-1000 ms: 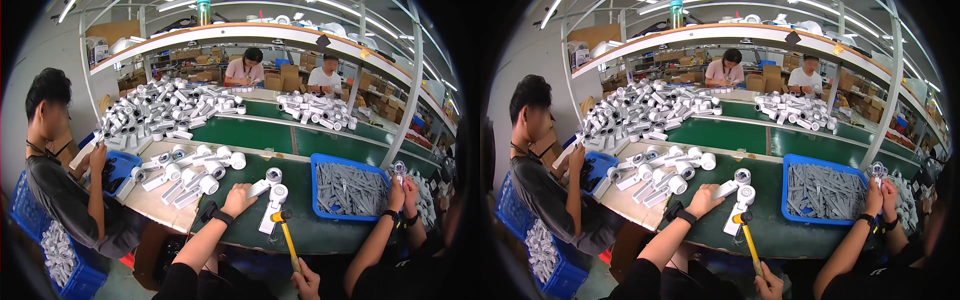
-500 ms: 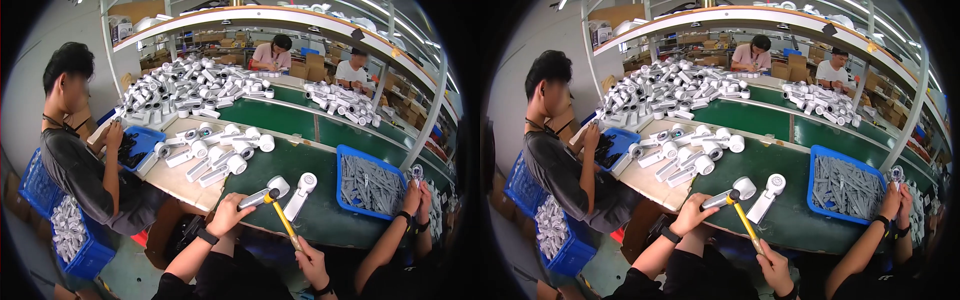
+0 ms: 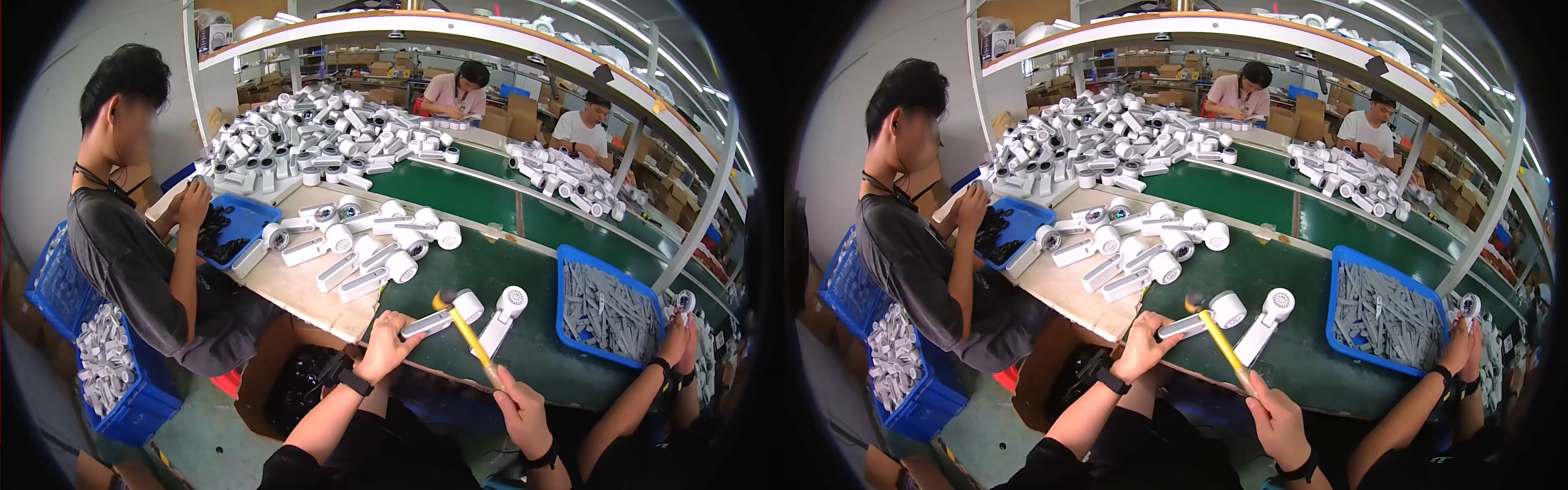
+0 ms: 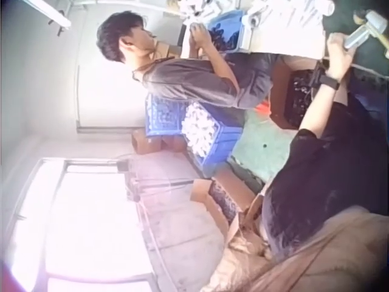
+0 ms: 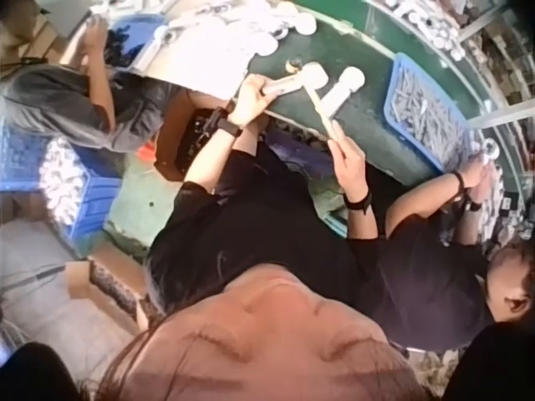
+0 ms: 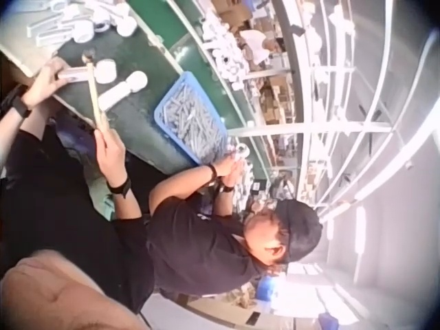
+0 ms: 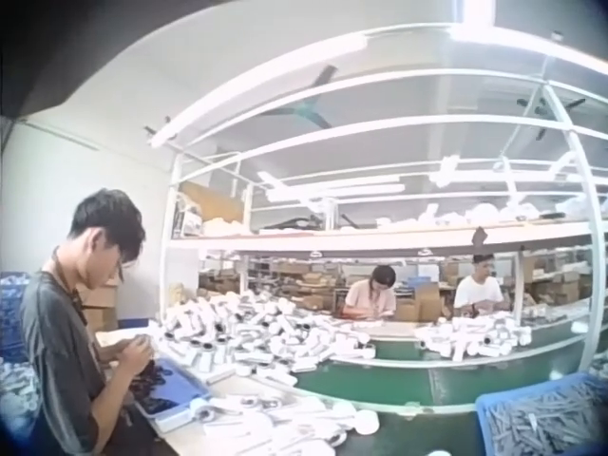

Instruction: The person assembles handheld fans by placing a component into the fan body and striking it with a mallet before setting it aside.

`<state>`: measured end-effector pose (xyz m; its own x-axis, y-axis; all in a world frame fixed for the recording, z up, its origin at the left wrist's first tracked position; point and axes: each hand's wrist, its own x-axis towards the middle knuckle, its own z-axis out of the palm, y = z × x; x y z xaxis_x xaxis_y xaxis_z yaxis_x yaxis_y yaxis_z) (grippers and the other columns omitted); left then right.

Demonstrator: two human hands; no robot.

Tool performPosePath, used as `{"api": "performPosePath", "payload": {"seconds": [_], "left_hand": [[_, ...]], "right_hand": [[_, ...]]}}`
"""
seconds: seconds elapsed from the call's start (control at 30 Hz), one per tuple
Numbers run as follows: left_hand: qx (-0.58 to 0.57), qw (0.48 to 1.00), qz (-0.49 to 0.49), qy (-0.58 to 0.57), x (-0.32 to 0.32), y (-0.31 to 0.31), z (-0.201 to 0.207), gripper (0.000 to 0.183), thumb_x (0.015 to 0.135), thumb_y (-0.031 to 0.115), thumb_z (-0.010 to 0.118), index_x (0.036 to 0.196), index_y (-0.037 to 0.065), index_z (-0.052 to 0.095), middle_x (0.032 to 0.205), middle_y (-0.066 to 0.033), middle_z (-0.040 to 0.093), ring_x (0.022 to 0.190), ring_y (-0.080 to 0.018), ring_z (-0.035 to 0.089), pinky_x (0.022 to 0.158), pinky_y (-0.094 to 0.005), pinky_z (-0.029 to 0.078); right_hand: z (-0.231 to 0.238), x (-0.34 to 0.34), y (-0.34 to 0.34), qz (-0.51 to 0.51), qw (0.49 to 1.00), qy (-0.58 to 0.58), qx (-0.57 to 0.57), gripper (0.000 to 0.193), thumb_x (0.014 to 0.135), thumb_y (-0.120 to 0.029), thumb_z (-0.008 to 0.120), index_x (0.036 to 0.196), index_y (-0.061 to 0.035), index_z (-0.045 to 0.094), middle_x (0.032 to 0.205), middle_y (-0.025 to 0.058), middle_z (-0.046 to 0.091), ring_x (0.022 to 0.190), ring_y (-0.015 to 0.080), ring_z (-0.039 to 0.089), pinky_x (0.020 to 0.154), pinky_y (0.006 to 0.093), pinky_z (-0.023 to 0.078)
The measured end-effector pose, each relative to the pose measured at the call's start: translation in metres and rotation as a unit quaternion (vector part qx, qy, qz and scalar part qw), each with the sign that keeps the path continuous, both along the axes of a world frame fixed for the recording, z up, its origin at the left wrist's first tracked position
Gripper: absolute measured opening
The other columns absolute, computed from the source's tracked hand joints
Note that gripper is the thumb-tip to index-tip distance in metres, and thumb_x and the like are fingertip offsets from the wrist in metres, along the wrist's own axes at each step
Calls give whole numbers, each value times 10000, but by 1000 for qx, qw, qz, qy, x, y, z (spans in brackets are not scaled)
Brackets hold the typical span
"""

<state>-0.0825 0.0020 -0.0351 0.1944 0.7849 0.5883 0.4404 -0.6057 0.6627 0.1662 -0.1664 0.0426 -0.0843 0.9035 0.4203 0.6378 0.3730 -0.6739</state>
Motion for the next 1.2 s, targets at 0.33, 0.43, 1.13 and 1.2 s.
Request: {"api": "performPosePath", "payload": {"seconds": [0.33,0.43,1.13,1.2], "left_hand": [[-43,998,37,-27,2,-1,-4,271,736,255,823,893,52,736,836,-110,672,850,-314,604,783,-425,469],[-30,997,67,-14,4,-4,-1,277,734,245,821,898,40,732,843,-118,674,852,-319,604,781,-430,475],[-8,997,81,-4,4,-4,-7,280,708,253,826,876,43,747,819,-118,670,847,-313,602,771,-421,484],[-25,997,75,-3,3,-1,-1,274,713,258,825,878,51,750,818,-114,672,844,-312,607,773,-419,487]], "right_hand": [[-8,-8,2,32,999,5,-6,457,906,-24,634,1354,3,548,800,153,600,678,234,585,678,295,477],[-5,-11,6,50,994,-78,-66,456,902,-16,633,1350,8,552,779,136,580,679,230,575,667,308,474],[-5,-22,-6,29,998,-31,-54,436,913,-56,644,1344,-58,579,897,166,651,767,318,640,703,346,508],[-12,-12,4,60,997,-38,-38,456,915,-22,619,1364,4,541,782,126,577,666,220,566,647,306,464]]}}
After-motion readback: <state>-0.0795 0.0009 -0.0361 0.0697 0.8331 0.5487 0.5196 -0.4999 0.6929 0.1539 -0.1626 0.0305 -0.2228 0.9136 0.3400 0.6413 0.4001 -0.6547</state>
